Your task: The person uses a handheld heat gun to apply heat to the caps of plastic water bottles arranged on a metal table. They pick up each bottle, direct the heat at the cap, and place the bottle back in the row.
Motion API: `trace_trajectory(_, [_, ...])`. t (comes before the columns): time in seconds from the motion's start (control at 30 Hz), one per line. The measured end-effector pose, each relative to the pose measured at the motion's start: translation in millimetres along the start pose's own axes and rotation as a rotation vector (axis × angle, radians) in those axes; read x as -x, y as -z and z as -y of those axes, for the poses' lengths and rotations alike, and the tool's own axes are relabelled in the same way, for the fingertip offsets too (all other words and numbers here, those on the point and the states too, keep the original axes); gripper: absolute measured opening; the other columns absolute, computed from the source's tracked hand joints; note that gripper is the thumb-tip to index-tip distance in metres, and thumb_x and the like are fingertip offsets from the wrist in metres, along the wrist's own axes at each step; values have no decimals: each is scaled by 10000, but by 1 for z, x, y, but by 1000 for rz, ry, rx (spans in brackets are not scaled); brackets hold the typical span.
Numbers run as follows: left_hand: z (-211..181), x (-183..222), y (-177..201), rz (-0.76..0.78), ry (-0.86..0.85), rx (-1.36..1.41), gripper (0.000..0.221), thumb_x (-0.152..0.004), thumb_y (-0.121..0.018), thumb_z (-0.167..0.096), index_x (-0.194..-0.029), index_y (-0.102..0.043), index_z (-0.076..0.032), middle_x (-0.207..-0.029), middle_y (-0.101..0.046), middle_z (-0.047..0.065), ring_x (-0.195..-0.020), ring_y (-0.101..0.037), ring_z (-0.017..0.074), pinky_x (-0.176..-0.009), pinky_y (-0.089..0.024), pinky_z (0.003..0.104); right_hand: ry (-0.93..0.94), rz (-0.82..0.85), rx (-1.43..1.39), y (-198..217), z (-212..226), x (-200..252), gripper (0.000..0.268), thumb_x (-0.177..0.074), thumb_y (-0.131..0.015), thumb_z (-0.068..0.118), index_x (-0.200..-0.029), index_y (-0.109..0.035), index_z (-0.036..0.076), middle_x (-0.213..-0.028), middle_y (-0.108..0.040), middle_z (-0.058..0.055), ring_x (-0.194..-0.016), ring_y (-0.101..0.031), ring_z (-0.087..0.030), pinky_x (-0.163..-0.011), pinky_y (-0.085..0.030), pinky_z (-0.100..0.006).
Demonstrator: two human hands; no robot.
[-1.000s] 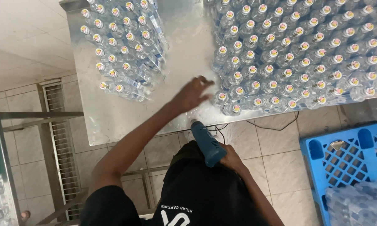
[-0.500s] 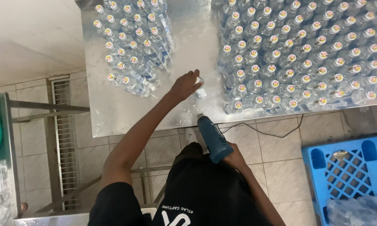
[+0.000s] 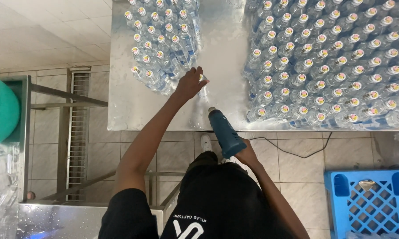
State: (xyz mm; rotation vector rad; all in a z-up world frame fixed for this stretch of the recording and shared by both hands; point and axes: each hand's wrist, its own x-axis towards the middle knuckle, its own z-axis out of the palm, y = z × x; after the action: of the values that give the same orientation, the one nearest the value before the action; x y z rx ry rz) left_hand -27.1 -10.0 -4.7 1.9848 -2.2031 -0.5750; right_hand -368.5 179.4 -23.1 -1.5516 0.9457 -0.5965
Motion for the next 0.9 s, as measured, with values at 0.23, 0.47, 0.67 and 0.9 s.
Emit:
trace_trajectory(0.23, [20,-19,-23,-33,98,-82,422,-1136,-570,-452,-1314,-513,-74,-1086,-608,136,-996,-734,360,-827,-626,519,37,-7,90,-3,-4,5,249,-986,-771,273,-1003,-789,25,-900,-832,-193,-862,-794,-406,-819,-639,-498])
trace_trajectory(0.47, [28,-13,-13,24,-88,80,264,-1109,-647,-191,-1360,-570,-156,-1280,-557,150,-1174,-654,421,-912,-623,558,-22,-15,106,1,2,18,263,-973,-773,291,-946,-762,29,-878,-805,-236,-824,-779,-426,-740,-619,-521])
trace_trajectory(0.67, [10,-18,-10,14,19,17,379,-1139,-618,-400,-1368,-568,-103,-1253,-561,171,-1168,-676,411,-920,-644,568,-59,-30,78,-3,-14,16,256,-988,-721,282,-960,-760,30,-840,-797,-217,-803,-769,-431,-682,-560,-547])
trace_trajectory(0.9, [21,-12,-4,2,-195,21,203,-1124,-613,-109,-1317,-641,-51,-1225,-577,159,-1149,-685,428,-900,-631,547,-17,-33,164,-3,-15,20,244,-917,-806,242,-969,-769,6,-915,-791,-265,-884,-763,-482,-711,-612,-552])
